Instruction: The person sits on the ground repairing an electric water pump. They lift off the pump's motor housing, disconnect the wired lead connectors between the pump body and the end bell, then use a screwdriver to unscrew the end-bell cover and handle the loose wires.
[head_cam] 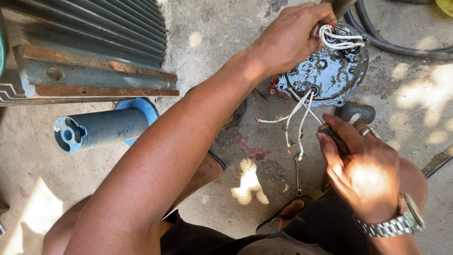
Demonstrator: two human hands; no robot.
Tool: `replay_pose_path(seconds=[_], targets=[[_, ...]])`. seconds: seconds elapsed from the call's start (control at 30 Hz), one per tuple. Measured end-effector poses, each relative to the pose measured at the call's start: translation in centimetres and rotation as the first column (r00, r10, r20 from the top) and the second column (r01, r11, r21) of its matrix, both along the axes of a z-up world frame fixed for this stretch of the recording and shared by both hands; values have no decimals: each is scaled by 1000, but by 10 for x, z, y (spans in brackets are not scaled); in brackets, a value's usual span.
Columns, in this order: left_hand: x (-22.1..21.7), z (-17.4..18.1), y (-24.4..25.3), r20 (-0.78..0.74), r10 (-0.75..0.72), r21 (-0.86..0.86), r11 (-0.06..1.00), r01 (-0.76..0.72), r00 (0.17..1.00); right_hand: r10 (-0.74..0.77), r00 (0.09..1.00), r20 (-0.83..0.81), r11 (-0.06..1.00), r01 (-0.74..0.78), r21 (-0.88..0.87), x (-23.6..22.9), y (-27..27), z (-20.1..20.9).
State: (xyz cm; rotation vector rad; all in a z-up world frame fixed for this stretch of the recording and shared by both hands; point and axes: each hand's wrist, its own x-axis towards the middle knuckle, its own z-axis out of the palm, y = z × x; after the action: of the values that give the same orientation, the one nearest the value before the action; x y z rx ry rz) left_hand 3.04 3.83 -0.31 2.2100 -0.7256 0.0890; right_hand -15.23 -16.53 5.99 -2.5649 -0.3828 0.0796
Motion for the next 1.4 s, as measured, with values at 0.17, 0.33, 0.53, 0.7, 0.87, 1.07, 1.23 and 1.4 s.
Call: replay_pose_path(seconds=[0.17,0.33,0.53,0.7,0.87,1.07,1.23,1.4], targets=[[1,-5,0,-100,14,-18,1000,-16,995,15,1000,-26,975,-21,-223,-15,-28,12],[0,-8,2,-107,27,-48,998,-32,994,-105,994,-43,992,102,-68,-13,-42,24],[-13,4,9,-284,74,-194,972,-133,956,-144,990,-7,984,142,-105,-9,-52,12],[-30,10,3,-203,337,33,941,-337,919,-165,986,-26,984,162,-77,-6,-54,10],[-35,1,-2,-62,372,25,928,-371,926,-181,983,-24,977,177,-121,-8,-54,6],[-22,0,-9,-84,359,161,926,-343,930,-172,982,80,961,185,-207,-1,-61,-20],[-16,2,-11,-81,334,240,921,-307,939,-188,981,50,964,194,-184,17,-54,-5],[-19,11,-18,-40,340,292,903,-315,939,-171,984,47,975,176,-134,20,-53,5]])
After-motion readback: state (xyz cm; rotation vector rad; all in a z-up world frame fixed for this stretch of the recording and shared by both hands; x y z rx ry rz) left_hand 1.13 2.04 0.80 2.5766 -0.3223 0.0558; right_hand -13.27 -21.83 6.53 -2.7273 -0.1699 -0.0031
